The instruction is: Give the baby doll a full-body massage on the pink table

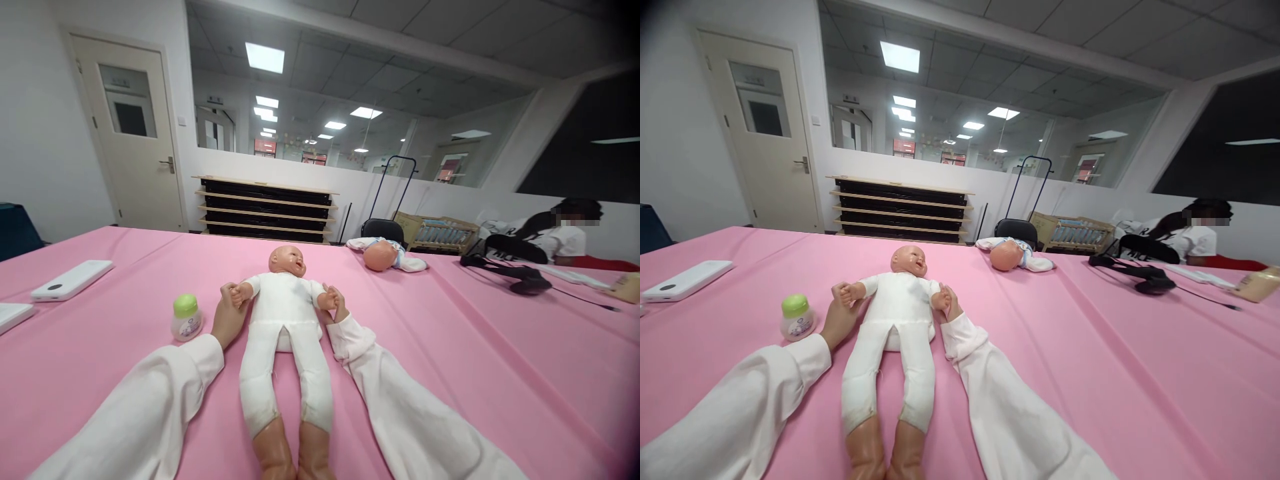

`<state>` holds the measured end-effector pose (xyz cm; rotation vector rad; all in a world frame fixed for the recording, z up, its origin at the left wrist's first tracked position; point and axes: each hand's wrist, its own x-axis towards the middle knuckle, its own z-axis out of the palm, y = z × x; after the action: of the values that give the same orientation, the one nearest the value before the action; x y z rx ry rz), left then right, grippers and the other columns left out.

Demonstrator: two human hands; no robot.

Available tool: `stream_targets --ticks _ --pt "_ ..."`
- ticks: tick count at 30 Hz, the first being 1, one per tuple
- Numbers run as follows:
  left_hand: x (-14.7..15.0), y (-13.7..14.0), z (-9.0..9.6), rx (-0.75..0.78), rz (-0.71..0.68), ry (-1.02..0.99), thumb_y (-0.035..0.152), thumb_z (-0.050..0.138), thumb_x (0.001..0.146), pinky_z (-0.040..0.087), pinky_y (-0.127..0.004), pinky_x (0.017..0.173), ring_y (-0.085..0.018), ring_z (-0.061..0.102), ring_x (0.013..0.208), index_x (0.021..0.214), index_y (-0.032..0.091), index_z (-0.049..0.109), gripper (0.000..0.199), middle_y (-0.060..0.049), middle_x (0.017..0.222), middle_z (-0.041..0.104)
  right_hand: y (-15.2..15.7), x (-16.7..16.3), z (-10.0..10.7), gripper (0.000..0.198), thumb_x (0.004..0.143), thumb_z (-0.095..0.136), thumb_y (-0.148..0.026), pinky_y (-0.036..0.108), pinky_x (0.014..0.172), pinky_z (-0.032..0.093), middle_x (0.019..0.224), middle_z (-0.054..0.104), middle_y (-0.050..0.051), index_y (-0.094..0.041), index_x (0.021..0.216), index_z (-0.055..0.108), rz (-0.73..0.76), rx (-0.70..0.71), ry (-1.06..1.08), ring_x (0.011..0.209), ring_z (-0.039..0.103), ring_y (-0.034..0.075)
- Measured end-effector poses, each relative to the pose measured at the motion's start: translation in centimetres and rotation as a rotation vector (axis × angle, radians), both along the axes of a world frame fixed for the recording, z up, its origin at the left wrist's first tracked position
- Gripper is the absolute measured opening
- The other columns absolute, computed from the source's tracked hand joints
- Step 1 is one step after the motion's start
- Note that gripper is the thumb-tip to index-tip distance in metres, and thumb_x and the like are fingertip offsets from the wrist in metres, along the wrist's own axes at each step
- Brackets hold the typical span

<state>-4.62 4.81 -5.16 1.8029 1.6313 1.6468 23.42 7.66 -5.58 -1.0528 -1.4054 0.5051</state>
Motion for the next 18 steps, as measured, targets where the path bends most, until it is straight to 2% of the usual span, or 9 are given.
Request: stream_targets --ticks 4,8,11,15,18 --pt "1.5 1.8 0.5 0.109 0.088 0.018 0.036 0.051 0.079 0.048 -0.039 0.072 -0.026 0.058 0.091 0.105 0.015 0.037 0.036 -0.014 0.099 0.057 1.6 -0.1 0.9 0.064 0.077 0.057 -0.041 0.044 0.098 0.038 0.129 0.043 0.015 -0.015 0.13 0.032 -0.093 0.101 -0.081 0.118 0.045 0.026" --pt "2.8 4.3 1.9 0.118 0.103 0.18 0.034 0.042 0.085 0.043 -0.041 0.079 -0.026 0.054 0.094 0.103 0.016 0.045 0.026 -0.012 0.099 0.057 4.4 -1.3 2.6 0.063 0.082 0.045 -0.042 0.04 0.097 0.038 0.133 0.04 0.016 -0.014 0.135 0.025 -0.215 0.063 -0.083 0.12 0.044 0.023" --pt "3.1 6.1 2.4 0.055 0.091 0.33 0.031 0.039 0.086 0.041 -0.04 0.082 -0.025 0.052 0.096 0.107 0.018 0.05 0.027 -0.01 0.105 0.058 6.5 -1.6 2.6 0.065 0.084 0.041 -0.044 0.041 0.099 0.035 0.135 0.039 0.016 -0.014 0.138 0.02 -0.236 0.001 -0.055 0.123 0.041 0.022" --pt "2.7 8.3 1.6 -0.122 0.043 0.382 0.03 0.036 0.087 0.04 -0.037 0.081 -0.024 0.054 0.094 0.115 0.018 0.051 0.034 -0.011 0.102 0.061 7.9 -0.9 1.3 0.058 0.088 0.031 -0.042 0.038 0.105 0.028 0.139 0.034 0.013 -0.014 0.138 0.024 -0.121 -0.002 -0.064 0.128 0.034 0.018" --pt "2.3 9.3 0.6 -0.191 0.008 0.35 0.031 0.033 0.088 0.041 -0.037 0.081 -0.024 0.056 0.096 0.118 0.018 0.052 0.038 -0.011 0.102 0.062 8.2 -0.4 0.7 0.053 0.089 0.03 -0.039 0.033 0.108 0.025 0.14 0.034 0.007 -0.016 0.136 0.031 -0.015 -0.017 -0.09 0.128 0.034 0.015"
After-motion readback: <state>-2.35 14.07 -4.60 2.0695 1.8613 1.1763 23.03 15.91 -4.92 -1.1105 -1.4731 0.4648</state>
